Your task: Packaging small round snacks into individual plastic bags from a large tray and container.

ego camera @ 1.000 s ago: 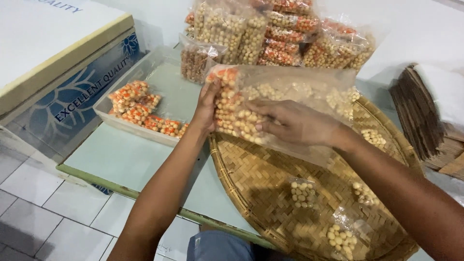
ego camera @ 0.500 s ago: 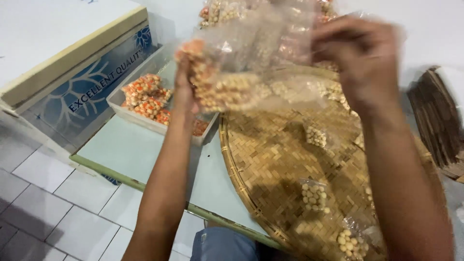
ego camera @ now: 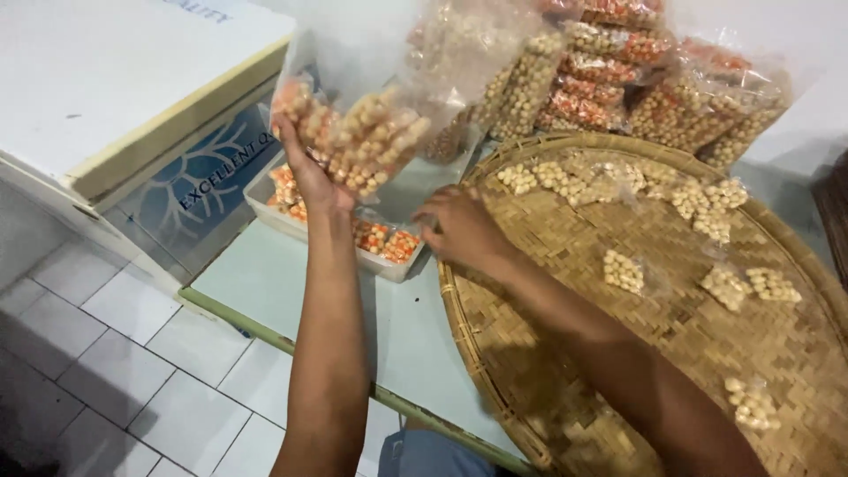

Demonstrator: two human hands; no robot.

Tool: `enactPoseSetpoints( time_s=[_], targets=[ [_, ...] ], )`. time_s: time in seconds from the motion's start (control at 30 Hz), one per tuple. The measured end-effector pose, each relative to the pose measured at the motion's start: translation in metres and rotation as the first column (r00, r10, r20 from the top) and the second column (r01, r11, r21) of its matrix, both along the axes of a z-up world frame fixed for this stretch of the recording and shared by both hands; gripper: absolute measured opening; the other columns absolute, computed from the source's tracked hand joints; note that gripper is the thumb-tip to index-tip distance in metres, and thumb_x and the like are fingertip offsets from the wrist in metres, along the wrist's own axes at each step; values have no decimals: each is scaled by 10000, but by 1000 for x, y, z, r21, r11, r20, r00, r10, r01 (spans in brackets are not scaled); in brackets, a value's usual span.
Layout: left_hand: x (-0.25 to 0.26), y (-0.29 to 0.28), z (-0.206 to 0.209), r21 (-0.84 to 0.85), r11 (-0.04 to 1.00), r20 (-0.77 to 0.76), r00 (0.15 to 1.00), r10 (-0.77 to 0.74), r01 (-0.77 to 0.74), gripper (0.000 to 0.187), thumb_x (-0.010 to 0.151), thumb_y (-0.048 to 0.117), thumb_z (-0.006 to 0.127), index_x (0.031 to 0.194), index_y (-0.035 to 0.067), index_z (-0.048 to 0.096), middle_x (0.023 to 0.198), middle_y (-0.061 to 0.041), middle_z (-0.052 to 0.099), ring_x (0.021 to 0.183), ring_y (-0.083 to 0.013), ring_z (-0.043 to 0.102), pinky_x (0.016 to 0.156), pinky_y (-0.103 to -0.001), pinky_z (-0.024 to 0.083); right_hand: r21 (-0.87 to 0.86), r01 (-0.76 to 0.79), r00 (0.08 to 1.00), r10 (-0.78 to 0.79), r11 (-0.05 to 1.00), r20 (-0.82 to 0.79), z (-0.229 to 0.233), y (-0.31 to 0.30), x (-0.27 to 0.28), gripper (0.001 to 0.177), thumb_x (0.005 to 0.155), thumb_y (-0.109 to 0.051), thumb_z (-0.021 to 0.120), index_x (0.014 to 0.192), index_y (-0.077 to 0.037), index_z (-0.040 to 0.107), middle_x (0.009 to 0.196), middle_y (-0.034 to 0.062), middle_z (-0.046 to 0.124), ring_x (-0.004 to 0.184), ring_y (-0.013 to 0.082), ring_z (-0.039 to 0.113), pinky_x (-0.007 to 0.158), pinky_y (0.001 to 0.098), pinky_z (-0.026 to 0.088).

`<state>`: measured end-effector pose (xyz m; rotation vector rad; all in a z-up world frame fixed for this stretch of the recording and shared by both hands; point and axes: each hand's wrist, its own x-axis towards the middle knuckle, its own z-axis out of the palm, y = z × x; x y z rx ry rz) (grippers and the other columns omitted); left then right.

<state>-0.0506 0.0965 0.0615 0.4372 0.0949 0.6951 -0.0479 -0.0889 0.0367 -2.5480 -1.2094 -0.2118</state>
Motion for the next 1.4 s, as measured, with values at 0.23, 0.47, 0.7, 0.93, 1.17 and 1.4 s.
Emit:
enactPoseSetpoints(
  time_s=[0.23, 0.47, 0.7, 0.93, 1.17, 1.4],
  targets=[
    [5, 8, -7, -98, 991, 5, 996, -90, 90, 808, 675, 688, 782, 1215, 91, 713, 1113, -124, 764, 1015, -323, 760, 949, -553, 623, -584, -1, 943, -193, 812, -270, -27, 66, 45, 576, 680, -632, 782, 896, -98, 797, 925, 164, 771, 980, 422, 697, 1077, 653, 236],
    [7, 6, -1, -95, 988, 41, 992, -122, 126, 825, 652, 705, 778, 1154, 51, 734, 1070, -175, 769, 960, -364, 771, 920, -602, 622, -417, 9, 901, -188, 909, -392, 5, 66, 20, 518, 669, -377, 877, 990, 5, 740, 951, 239, 749, 939, 456, 704, 870, 524, 451],
    [-25, -5, 23, -89, 992, -96, 990, -100, 92, 827, 589, 735, 741, 1118, 100, 739, 857, -64, 727, 740, -228, 737, 753, -412, 666, 151, 194, 908, -120, 969, -401, 36, 21, -18, 599, 716, -237, 911, 1188, -56, 589, 1154, 247, 721, 1099, 439, 694, 913, 494, 534],
    [-23, -25, 23, -97, 973, -5, 978, -210, 209, 667, 643, 671, 768, 1041, 136, 765, 888, -89, 775, 812, -250, 773, 821, -406, 667, 619, 341, 833, 79, 708, -548, -14, -79, -13, 735, 549, -86, 992, 1192, -8, 645, 1114, 199, 662, 1034, 288, 653, 894, 385, 564],
    [-6, -63, 13, -100, 886, 9, 891, -455, 453, 765, 624, 690, 781, 1101, 95, 725, 1079, -144, 764, 1021, -329, 750, 1007, -531, 587, 590, 620, 656, 72, 517, -751, -11, -165, -70, 932, 522, 34, 934, 1357, 38, 522, 1164, 151, 589, 1033, 266, 658, 881, 384, 609],
    [-5, -103, -3, -98, 814, -59, 813, -579, 573, 773, 648, 672, 784, 1186, 121, 721, 1200, -150, 741, 1148, -361, 706, 1064, -551, 545, 643, 669, 634, 164, 374, -755, -17, -217, -83, 1071, 587, 229, 793, 1528, -17, 345, 1156, 223, 661, 963, 300, 722, 793, 438, 653]
  ],
)
